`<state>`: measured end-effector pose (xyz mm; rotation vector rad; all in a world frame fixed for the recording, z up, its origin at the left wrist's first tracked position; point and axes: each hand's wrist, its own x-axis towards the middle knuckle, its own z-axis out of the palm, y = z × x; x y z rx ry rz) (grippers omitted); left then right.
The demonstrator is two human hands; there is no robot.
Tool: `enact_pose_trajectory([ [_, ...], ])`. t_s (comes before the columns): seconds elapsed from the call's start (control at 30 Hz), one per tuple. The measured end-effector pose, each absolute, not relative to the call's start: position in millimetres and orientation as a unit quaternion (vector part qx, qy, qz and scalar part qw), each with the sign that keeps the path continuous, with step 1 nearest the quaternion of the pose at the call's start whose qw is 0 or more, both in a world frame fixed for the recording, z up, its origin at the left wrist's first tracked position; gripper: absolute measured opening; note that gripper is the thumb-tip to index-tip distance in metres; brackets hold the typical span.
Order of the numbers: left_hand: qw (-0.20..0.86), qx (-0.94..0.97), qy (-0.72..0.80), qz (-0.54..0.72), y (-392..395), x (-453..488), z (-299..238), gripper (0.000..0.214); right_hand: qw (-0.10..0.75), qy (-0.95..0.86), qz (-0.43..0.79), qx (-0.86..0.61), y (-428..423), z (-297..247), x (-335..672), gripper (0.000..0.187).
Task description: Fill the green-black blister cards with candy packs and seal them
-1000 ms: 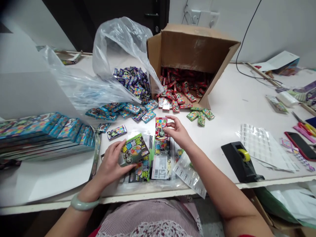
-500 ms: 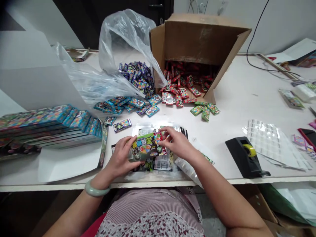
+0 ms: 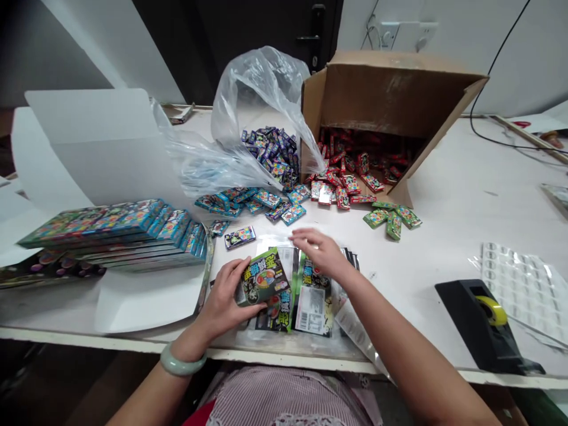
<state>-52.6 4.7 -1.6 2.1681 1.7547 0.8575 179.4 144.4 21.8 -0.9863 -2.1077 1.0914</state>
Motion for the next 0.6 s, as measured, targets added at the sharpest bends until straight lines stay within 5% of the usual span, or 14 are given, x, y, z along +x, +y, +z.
enact_pose_trajectory([
  [0.1,0.119,0.729,0.606,0.296,3,-57,-1,0.092,0.232,-0.828,0.264,-0.436,194,10,143,0.02],
  [0.27,0.139,0.726,0.606,0.293,1,-56,-4,0.098,0.241,-0.817,0.229,-0.472,236,-19,82,0.04],
  [0.43,0.132,0.721,0.616,0.289,-2,-66,-7,0.099,0.277,-0.784,0.283,-0.478,243,-21,89,0.019],
  [0.6,0.117,0.725,0.611,0.295,0,-71,-8,0.092,0.293,-0.725,0.408,-0.472,209,-1,140,0.028],
])
